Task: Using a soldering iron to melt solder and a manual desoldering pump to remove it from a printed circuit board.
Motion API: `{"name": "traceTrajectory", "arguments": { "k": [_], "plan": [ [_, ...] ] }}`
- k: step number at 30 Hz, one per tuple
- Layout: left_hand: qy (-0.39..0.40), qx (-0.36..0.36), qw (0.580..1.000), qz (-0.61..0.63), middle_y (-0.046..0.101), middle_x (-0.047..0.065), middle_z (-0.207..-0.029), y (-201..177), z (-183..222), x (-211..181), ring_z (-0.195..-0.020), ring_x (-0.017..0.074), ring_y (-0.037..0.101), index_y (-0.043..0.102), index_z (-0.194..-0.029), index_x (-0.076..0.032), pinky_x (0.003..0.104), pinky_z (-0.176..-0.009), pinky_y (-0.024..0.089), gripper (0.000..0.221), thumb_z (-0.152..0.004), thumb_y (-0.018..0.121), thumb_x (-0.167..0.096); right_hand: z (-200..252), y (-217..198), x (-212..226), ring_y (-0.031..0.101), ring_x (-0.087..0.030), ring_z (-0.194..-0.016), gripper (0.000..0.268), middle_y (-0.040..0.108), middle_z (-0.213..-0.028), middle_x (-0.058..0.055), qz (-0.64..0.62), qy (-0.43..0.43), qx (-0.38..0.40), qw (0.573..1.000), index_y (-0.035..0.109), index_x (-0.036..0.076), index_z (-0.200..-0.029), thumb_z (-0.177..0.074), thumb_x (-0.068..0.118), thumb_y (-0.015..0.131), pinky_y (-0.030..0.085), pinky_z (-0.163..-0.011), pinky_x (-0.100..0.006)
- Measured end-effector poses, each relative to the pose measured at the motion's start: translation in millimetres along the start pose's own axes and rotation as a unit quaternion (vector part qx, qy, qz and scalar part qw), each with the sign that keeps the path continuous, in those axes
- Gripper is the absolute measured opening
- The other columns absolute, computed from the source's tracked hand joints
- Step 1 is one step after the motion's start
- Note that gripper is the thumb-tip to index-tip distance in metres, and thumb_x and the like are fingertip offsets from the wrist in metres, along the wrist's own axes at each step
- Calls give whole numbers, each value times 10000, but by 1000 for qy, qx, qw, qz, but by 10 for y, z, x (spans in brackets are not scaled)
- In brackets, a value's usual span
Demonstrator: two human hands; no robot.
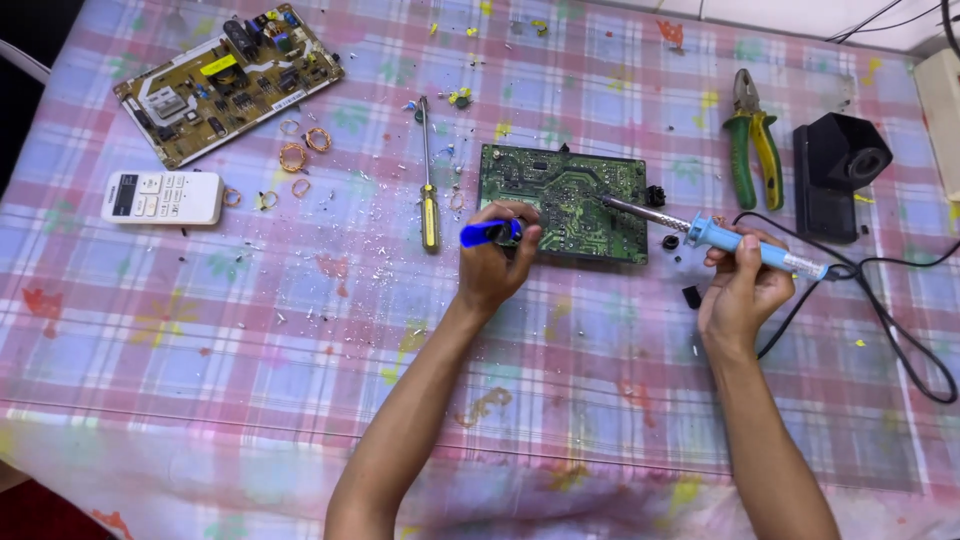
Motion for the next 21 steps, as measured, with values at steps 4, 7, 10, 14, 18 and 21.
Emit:
{"name": "traceTrajectory", "arguments": {
  "k": [4, 7, 10, 14, 18, 21],
  "plan": [
    [5, 50, 998, 27, 583, 134, -959, -79, 101, 59, -889, 277, 612, 387, -962, -55, 331, -781, 513, 188, -909, 516, -181, -139, 104, -179, 521, -166, -598, 102, 568, -828, -144, 1, -15, 15, 1000, 474, 57, -903, -945, 116, 546, 466, -568, -269],
    [30, 64, 997, -6, 592, 146, -991, -74, 140, 83, -919, 303, 624, 382, -1005, -72, 355, -792, 546, 221, -906, 537, -193, -173, 211, -192, 521, -149, -569, 81, 577, -837, -128, -10, -15, 7, 1000, 486, 65, -893, -922, 113, 544, 439, -499, -248],
    [44, 63, 997, -18, 591, 147, -981, -81, 114, 29, -899, 290, 641, 410, -980, -47, 322, -747, 574, 211, -894, 555, -173, -192, 187, -270, 531, -140, -542, 78, 581, -812, -114, -15, -24, -23, 999, 505, 63, -886, -917, 121, 547, 431, -473, -228],
    [44, 52, 997, -30, 600, 122, -959, -84, 68, 50, -878, 258, 639, 419, -940, -44, 314, -742, 536, 209, -887, 560, -189, -153, 157, -303, 529, -147, -548, 70, 582, -804, -108, -30, -8, -46, 998, 496, 80, -888, -912, 108, 555, 452, -495, -236],
    [30, 58, 998, -12, 605, 135, -945, -62, 61, 101, -862, 263, 646, 444, -893, -23, 304, -724, 555, 208, -869, 580, -178, -138, 155, -278, 528, -143, -546, 63, 589, -828, -123, -6, -12, -31, 999, 487, 80, -886, -920, 100, 536, 449, -492, -231],
    [37, 58, 997, -21, 602, 123, -959, -67, 65, 138, -877, 264, 643, 432, -949, -30, 302, -740, 551, 223, -881, 571, -191, -111, 209, -253, 526, -137, -545, 67, 589, -819, -112, 20, -20, -7, 1000, 486, 84, -880, -928, 115, 522, 446, -499, -228]
  ]
}}
Point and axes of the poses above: each hand's wrist, its own z-axis away from the middle knuckle, its own y-axis out of the palm, x = y × z, the point moved 2 cm from there along -z, towards the middle knuckle
